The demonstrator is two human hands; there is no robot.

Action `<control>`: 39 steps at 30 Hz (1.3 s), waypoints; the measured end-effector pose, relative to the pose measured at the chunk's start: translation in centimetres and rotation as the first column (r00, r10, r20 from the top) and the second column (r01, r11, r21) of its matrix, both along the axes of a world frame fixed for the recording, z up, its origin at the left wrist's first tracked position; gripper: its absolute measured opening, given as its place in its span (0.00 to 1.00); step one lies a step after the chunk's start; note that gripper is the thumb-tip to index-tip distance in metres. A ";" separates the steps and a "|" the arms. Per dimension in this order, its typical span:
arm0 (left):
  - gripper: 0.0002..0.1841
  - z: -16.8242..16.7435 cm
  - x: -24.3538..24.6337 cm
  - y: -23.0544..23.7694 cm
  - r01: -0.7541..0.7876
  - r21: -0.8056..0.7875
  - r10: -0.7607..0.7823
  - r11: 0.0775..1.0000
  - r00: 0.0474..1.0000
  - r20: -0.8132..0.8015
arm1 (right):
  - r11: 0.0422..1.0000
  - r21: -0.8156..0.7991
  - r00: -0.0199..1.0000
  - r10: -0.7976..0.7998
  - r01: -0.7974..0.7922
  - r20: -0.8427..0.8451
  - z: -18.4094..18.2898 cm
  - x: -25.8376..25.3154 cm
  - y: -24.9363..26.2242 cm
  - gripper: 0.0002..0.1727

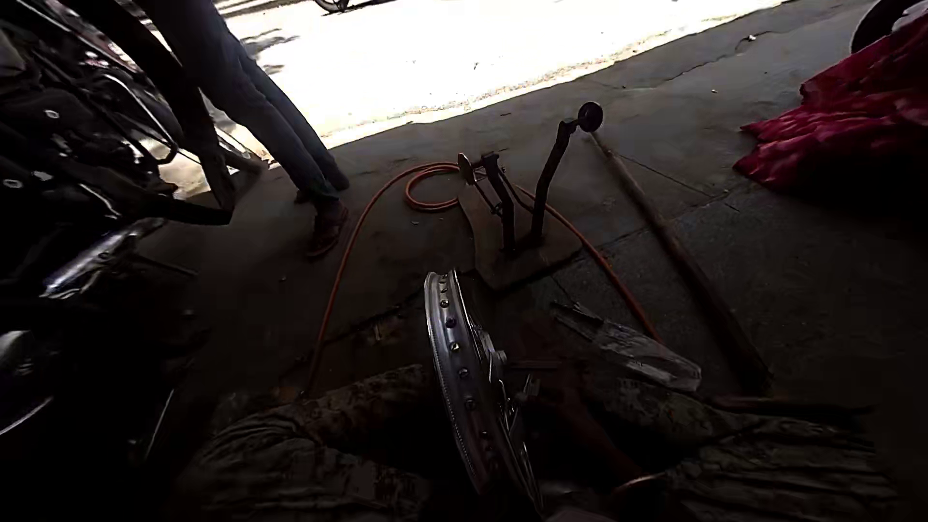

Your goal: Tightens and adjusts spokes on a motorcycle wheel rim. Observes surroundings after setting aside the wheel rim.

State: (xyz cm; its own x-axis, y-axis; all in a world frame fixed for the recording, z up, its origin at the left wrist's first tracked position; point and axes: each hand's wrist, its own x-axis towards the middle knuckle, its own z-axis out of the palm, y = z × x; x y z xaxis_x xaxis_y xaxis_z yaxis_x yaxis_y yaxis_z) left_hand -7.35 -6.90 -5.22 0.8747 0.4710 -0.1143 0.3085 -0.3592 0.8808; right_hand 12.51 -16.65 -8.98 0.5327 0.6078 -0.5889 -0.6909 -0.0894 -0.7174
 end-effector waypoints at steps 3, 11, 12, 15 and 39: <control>0.21 -0.1 -0.5 -0.1 -0.034 -0.048 0.036 0.998 0.999 0.028 | 0.996 0.035 0.979 -0.090 0.085 0.184 0.8 0.6 -1.8 0.15; 0.18 0.5 -1.1 0.1 -0.057 -0.140 0.058 0.988 0.998 0.003 | 0.972 0.194 0.921 -0.190 0.129 0.339 -0.2 0.4 -4.2 0.20; 0.17 0.7 -1.0 -0.2 -0.070 -0.128 0.069 0.989 0.998 -0.007 | 0.976 0.194 0.917 -0.163 0.096 0.364 0.3 0.0 -4.0 0.22; 0.16 1.5 -0.7 -1.1 -0.133 -0.014 0.132 0.991 0.989 -0.062 | 0.988 0.156 0.896 -0.062 -0.008 0.440 1.2 -0.5 -3.1 0.24; 0.24 2.9 -1.6 1.1 -0.214 -0.146 0.194 0.966 0.971 -0.143 | 0.903 0.100 0.659 0.225 -0.417 0.717 2.3 1.8 1.9 0.21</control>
State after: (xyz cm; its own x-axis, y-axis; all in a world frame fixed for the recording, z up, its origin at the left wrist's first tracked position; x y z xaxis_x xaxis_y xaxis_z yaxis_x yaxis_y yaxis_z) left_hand -8.94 -5.81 -2.35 0.7353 0.6047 -0.3062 0.4735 -0.1351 0.8703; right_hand 14.27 -14.79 -6.67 0.4658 0.8841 0.0367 0.0302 0.0256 -0.9992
